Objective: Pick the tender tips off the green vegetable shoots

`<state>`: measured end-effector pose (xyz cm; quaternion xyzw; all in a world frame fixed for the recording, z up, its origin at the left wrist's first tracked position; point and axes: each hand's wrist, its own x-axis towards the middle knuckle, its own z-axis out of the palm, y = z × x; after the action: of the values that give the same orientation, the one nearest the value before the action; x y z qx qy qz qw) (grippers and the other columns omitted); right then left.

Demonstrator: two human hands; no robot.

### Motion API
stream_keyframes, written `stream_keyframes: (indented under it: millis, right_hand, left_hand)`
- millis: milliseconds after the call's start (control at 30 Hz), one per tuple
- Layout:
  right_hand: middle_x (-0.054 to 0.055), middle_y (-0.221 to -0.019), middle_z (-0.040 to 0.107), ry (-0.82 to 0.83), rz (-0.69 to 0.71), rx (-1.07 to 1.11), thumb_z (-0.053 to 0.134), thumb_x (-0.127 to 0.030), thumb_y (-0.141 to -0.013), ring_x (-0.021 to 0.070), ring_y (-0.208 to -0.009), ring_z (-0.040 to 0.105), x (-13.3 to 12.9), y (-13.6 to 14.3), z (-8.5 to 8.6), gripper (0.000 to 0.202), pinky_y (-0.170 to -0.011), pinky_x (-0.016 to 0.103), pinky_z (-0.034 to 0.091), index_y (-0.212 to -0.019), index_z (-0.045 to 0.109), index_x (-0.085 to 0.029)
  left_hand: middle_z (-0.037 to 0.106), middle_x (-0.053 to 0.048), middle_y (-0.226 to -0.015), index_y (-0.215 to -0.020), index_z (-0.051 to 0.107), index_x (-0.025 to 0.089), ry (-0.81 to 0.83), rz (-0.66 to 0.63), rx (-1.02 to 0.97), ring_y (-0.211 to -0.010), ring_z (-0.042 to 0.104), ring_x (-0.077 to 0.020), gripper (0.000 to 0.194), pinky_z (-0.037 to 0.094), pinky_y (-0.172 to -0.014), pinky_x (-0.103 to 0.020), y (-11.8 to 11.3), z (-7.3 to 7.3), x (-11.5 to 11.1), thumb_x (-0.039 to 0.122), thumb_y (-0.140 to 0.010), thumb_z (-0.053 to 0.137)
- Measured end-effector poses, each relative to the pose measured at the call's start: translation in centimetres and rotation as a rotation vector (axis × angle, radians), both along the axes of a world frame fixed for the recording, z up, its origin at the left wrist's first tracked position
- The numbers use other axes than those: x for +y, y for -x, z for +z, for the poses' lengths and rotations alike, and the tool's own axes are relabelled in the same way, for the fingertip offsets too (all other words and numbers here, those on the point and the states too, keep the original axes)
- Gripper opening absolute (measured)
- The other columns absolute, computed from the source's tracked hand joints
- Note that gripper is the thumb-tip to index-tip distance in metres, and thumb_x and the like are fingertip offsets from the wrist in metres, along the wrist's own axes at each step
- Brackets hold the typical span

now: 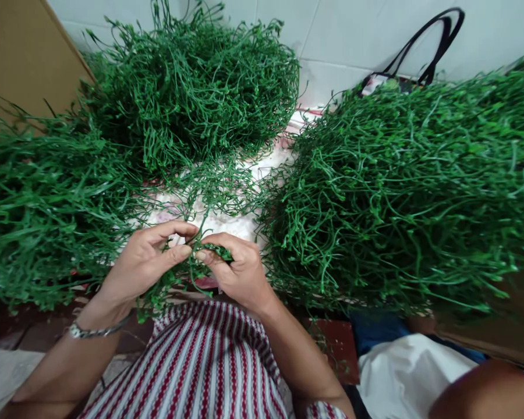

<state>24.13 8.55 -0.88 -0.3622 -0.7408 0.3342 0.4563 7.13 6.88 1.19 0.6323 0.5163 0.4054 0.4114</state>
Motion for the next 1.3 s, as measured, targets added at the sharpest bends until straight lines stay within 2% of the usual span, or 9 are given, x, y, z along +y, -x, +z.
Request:
stream_keyframes:
  millis: [133,433,600,700,767,933,1067,1200,1300]
  right_hand:
    - [0.0,-0.072,0.066,0.01,0.014,-0.042,0.062,-0.024,-0.08,0.0088,-0.063,0.061,-0.1,-0.1,-0.1,0.009,-0.06,0.019,0.047,-0.082,0.062,-0.016]
    - [0.001,-0.075,0.067,-0.033,0.103,-0.16,0.06,-0.024,-0.082,0.009,-0.066,0.062,0.3,-0.5,0.4,0.009,-0.063,0.019,0.048,-0.084,0.063,-0.016]
    - [0.002,-0.09,0.068,-0.086,-0.096,-0.131,0.059,-0.02,-0.082,0.0117,-0.075,0.063,0.4,-1.4,1.3,0.017,-0.068,0.022,0.05,-0.099,0.062,-0.02]
    - [0.002,-0.078,0.067,-0.155,-0.131,-0.081,0.058,-0.019,-0.082,0.012,-0.067,0.061,0.2,-1.3,1.9,0.011,-0.064,0.024,0.05,-0.091,0.064,-0.02]
    - [0.003,-0.076,0.066,-0.189,-0.043,-0.088,0.059,-0.017,-0.081,0.0117,-0.067,0.06,0.2,-0.8,2.0,0.01,-0.064,0.025,0.049,-0.09,0.064,-0.017]
    - [0.007,-0.095,0.067,-0.131,0.184,-0.168,0.062,-0.025,-0.08,0.013,-0.086,0.063,0.6,0.4,0.9,0.026,-0.076,0.024,0.049,-0.103,0.059,-0.012]
    - [0.006,-0.092,0.067,-0.081,0.168,-0.109,0.067,-0.029,-0.076,0.012,-0.082,0.063,0.4,0.7,-0.3,0.031,-0.074,0.022,0.049,-0.1,0.059,-0.013]
    - [0.004,-0.082,0.067,-0.076,0.107,-0.122,0.063,-0.026,-0.079,0.0104,-0.071,0.061,0.0,0.7,-0.5,0.017,-0.067,0.021,0.048,-0.091,0.061,-0.013]
    - [0.004,-0.076,0.065,-0.094,0.092,-0.132,0.059,-0.02,-0.081,0.0093,-0.066,0.06,-0.1,0.6,-0.2,0.009,-0.063,0.02,0.046,-0.085,0.062,-0.012]
  left_hand:
    - [0.058,-0.001,-0.074,-0.072,0.057,0.016,-0.007,0.006,-0.031,-0.076,0.052,-0.0146,0.004,0.04,-0.07,-0.026,0.0,-0.4,0.2,0.019,-0.075,0.059]
    - [0.048,0.001,-0.065,-0.065,0.053,0.017,-0.01,-0.048,-0.128,-0.066,0.044,-0.0121,0.012,0.035,-0.063,-0.025,0.3,-0.6,0.2,0.019,-0.074,0.061]
    - [0.056,-0.001,-0.073,-0.068,0.059,0.017,-0.007,0.038,-0.337,-0.072,0.053,-0.0136,0.011,0.042,-0.07,-0.027,0.7,-1.7,0.2,0.022,-0.071,0.068]
    - [0.059,-0.002,-0.072,-0.066,0.061,0.018,-0.048,0.044,-0.383,-0.073,0.056,-0.0151,0.01,0.044,-0.069,-0.029,0.7,-2.3,0.1,0.021,-0.07,0.069]
    - [0.06,-0.002,-0.073,-0.068,0.064,0.02,-0.123,0.028,-0.371,-0.074,0.056,-0.0152,0.006,0.044,-0.07,-0.03,0.6,-2.5,0.1,0.017,-0.071,0.069]
    - [0.058,-0.001,-0.081,-0.075,0.068,0.024,-0.263,0.065,-0.324,-0.081,0.054,-0.0142,0.014,0.044,-0.071,-0.028,0.4,-2.5,0.1,0.011,-0.07,0.068]
    - [0.056,0.0,-0.075,-0.072,0.066,0.021,-0.351,0.078,-0.23,-0.075,0.053,-0.0125,0.01,0.042,-0.067,-0.026,0.0,-2.6,0.0,0.011,-0.07,0.067]
    - [0.055,0.0,-0.07,-0.071,0.061,0.018,-0.408,0.1,-0.081,-0.072,0.052,-0.0122,0.01,0.041,-0.065,-0.024,-0.2,-2.4,-0.3,0.01,-0.074,0.062]
    - [0.056,0.001,-0.069,-0.071,0.057,0.017,-0.413,0.042,0.061,-0.069,0.052,-0.0114,0.011,0.04,-0.064,-0.024,0.0,-1.7,-0.4,0.008,-0.077,0.057]
